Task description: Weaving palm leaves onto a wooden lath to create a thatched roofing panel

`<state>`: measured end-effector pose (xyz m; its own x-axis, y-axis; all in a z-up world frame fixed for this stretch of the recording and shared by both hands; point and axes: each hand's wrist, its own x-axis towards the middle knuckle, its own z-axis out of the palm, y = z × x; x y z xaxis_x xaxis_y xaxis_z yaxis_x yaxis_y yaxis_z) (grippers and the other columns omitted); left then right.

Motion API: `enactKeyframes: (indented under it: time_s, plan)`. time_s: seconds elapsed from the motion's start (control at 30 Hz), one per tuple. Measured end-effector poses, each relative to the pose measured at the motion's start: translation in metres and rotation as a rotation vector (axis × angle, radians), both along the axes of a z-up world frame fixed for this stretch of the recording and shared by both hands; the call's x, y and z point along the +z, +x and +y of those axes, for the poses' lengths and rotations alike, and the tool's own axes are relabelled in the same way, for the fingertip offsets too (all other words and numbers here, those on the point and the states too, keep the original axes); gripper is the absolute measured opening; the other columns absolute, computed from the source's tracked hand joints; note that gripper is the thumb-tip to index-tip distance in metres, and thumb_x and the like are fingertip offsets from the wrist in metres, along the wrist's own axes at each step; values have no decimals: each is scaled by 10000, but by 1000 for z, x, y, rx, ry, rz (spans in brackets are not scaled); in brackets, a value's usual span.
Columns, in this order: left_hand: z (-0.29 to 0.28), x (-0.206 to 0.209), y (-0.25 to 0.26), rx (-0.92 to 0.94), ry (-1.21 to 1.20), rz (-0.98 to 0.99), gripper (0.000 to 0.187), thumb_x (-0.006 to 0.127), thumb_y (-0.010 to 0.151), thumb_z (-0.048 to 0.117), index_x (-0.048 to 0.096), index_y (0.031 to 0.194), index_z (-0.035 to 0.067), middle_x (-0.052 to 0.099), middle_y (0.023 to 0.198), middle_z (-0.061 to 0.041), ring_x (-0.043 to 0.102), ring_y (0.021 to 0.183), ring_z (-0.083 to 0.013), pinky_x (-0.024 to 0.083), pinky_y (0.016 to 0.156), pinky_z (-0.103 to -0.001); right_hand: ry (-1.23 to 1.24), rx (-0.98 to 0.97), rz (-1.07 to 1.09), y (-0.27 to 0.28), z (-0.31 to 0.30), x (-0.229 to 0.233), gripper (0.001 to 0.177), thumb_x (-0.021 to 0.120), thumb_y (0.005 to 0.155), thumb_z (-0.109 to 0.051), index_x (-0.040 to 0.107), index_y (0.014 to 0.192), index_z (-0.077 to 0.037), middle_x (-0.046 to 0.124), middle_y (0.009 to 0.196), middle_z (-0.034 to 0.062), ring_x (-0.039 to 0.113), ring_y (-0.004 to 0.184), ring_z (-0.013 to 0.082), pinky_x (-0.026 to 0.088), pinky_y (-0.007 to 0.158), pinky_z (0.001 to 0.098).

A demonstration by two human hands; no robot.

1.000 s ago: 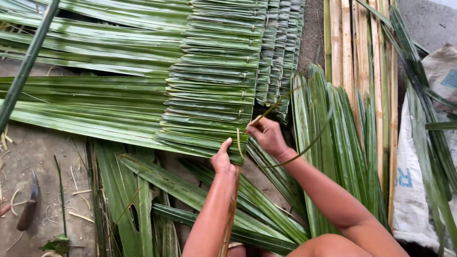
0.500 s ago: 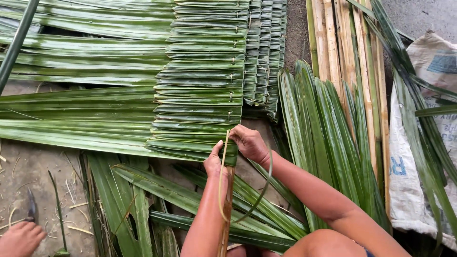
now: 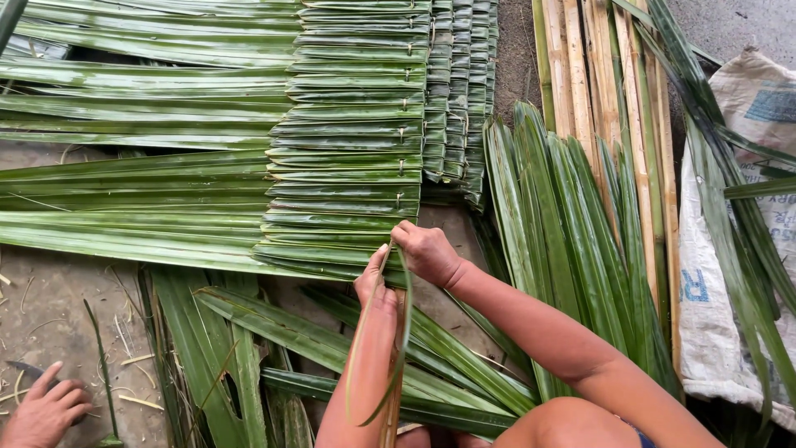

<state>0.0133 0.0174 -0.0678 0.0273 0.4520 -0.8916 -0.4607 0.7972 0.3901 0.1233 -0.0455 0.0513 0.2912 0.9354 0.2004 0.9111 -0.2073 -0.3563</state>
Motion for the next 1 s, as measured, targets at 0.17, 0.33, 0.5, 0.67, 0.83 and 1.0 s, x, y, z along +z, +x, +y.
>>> enactKeyframes:
  time_s: [0.17, 0.33, 0.5, 0.67, 0.83, 1.0]
  plan:
    - [0, -14, 2, -25, 52, 29, 313, 910, 602, -97, 713, 835, -169, 712, 807, -310, 754, 702, -390, 635, 638, -510, 37, 26, -215, -7, 8, -17, 89, 530, 915, -127, 521, 907, -215, 541, 840, -22, 622, 774, 212, 516, 669, 285]
    - [-2, 35, 0, -82, 71, 64, 382, 942, 618, -21, 719, 898, -156, 720, 855, -289, 751, 760, -332, 630, 664, -497, -3, 14, -75, 0, 9, -4, 61, 565, 934, -211, 526, 887, -203, 553, 810, -12, 640, 803, 223, 527, 662, 318]
    - [-7, 7, -7, -98, 107, 94, 425, 969, 630, -3, 704, 904, -192, 712, 850, -284, 734, 767, -297, 614, 647, -514, 96, 29, 119, -2, 4, 5, 127, 623, 941, -168, 542, 843, -179, 560, 832, 21, 626, 817, 257, 533, 692, 334]
    - [5, 62, -1, -147, 79, 144, 497, 991, 667, 127, 693, 903, -193, 709, 862, -297, 744, 777, -376, 635, 667, -518, 264, -82, 546, 12, -10, -22, 117, 755, 899, -224, 746, 1005, -177, 678, 913, 32, 695, 905, 266, 571, 793, 347]
    - [13, 139, 13, -265, 119, 263, 638, 996, 662, 228, 680, 1009, -203, 685, 980, -252, 673, 915, -254, 510, 749, -368, 325, -362, 796, 12, -38, -45, 130, 706, 904, -89, 763, 1019, -110, 706, 848, 106, 707, 871, 239, 564, 831, 369]
    - [7, 93, 4, -227, 153, 348, 844, 1046, 582, 301, 577, 1108, -163, 634, 1053, -269, 675, 1018, -289, 545, 883, -515, 368, -312, 950, -9, -14, -81, 195, 791, 801, -24, 808, 958, -136, 734, 913, 74, 713, 916, 196, 568, 864, 363]
